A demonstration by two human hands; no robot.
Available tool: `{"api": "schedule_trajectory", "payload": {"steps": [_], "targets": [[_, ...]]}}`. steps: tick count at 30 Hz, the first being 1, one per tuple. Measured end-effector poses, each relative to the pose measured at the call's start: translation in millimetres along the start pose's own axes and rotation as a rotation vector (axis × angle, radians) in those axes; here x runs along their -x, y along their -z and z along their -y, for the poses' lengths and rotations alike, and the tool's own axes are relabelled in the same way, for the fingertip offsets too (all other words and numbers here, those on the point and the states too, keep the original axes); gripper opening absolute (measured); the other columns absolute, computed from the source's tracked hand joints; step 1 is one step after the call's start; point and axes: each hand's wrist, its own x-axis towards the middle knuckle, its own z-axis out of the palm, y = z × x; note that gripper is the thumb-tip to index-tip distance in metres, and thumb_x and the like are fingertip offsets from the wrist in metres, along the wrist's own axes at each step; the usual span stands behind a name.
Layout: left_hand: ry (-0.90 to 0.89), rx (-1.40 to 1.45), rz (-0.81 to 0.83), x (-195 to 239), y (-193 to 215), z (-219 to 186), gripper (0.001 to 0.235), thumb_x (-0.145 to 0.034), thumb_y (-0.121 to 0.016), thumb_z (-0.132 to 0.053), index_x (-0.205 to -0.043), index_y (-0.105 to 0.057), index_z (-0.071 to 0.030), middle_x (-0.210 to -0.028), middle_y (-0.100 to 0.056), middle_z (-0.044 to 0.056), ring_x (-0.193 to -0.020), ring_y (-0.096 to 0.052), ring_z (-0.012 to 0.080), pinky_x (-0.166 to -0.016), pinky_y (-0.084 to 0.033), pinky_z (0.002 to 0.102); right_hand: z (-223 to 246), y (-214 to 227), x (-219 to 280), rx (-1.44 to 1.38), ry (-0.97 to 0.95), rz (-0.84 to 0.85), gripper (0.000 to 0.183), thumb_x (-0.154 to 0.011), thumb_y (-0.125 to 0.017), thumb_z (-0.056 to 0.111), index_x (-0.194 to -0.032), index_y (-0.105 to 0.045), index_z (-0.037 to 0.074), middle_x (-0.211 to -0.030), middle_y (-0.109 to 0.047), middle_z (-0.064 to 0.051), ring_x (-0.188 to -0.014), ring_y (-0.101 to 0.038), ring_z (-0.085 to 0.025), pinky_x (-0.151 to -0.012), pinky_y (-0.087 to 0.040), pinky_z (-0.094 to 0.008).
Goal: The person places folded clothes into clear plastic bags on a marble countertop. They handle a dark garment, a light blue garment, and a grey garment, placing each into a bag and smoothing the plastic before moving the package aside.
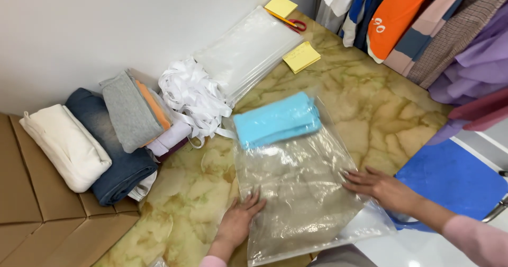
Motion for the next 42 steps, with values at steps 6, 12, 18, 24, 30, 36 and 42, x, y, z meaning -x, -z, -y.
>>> {"api": "schedule_trajectory", "payload": {"steps": [6,12,18,24,30,36,42], "targets": [[0.200,0.396,0.387,45.8,34.1,5.9,0.031,-0.095,-0.063,-0.035,-0.121,-0.078,-0.028,-0.125,-0.077,-0.005,-0.111,-0.072,0.0122,-0.099,-0.051,0.027,105.2,74.5,37.0,-0.931,-0.297,0.381,0.041,-0.098,-0.069,0.045,-0.096,-0.085,0.007,-0.119,-0.079,0.021,-0.122,-0.066,0.007,-0.120,-0.050,-0.019],[0.283,1.063,0.155,43.1,15.9,29.5,0.033,-0.103,-0.064,-0.035,-0.100,-0.084,-0.010,-0.098,-0.088,0.005,-0.081,-0.078,0.0097,-0.063,-0.051,0.019,99.3,33.8,54.4,-1.345,-1.054,-0.157,0.031,-0.094,-0.072,0.018,-0.102,-0.093,-0.004,-0.102,-0.100,-0.022,-0.092,-0.086,-0.027,-0.081,-0.065,-0.039],[0.647,1.183,-0.478,23.7,-33.7,-13.3,0.038,-0.107,-0.056,-0.033,-0.086,-0.066,-0.004,-0.067,-0.069,0.011,-0.053,-0.077,0.0246,-0.051,-0.062,0.031,137.6,-47.4,17.5,-1.362,-1.222,-0.791,0.029,-0.097,-0.075,0.019,-0.104,-0.081,-0.008,-0.081,-0.075,-0.024,-0.068,-0.068,-0.033,-0.062,-0.055,-0.041],[0.810,0.746,-0.573,25.5,-42.7,-29.4,0.043,-0.106,-0.039,-0.048,-0.105,-0.075,-0.025,-0.052,-0.072,0.008,-0.054,-0.075,0.0253,-0.076,-0.061,0.040,155.4,-39.4,-10.2,-0.743,-1.102,-0.998,0.025,-0.104,-0.066,0.027,-0.093,-0.076,0.007,-0.078,-0.070,-0.002,-0.073,-0.058,-0.013,-0.070,-0.043,-0.029],[0.884,0.562,-0.719,5.8,-19.0,-46.5,0.042,-0.102,-0.055,-0.044,-0.137,-0.049,-0.022,-0.121,-0.076,-0.004,-0.098,-0.079,0.0201,-0.071,-0.063,0.041,140.0,-8.0,-35.0,-0.393,-1.254,-0.654,0.038,-0.097,-0.066,0.045,-0.125,-0.057,0.021,-0.080,-0.068,-0.002,-0.068,-0.071,-0.031,-0.063,-0.050,-0.049],[0.314,-0.462,-0.933,-37.7,-34.6,-103.3,0.069,-0.110,-0.017,-0.060,-0.170,-0.013,-0.024,-0.179,0.000,0.012,-0.163,-0.003,0.0309,-0.129,0.002,0.058,172.0,4.4,-85.6,0.230,-0.773,-0.830,0.067,-0.102,-0.046,0.052,-0.164,-0.034,0.031,-0.177,-0.019,-0.019,-0.162,-0.014,-0.047,-0.124,-0.016,-0.073],[0.229,-0.347,-0.960,-60.9,-25.2,-88.6,0.075,-0.101,-0.035,-0.073,-0.166,-0.032,-0.035,-0.178,-0.012,0.012,-0.160,-0.011,0.0421,-0.121,-0.007,0.069,166.6,4.6,-110.7,0.230,-0.803,-0.610,0.069,-0.098,-0.045,0.049,-0.165,-0.030,0.040,-0.178,-0.016,-0.004,-0.164,-0.002,-0.044,-0.117,-0.014,-0.076]]}}
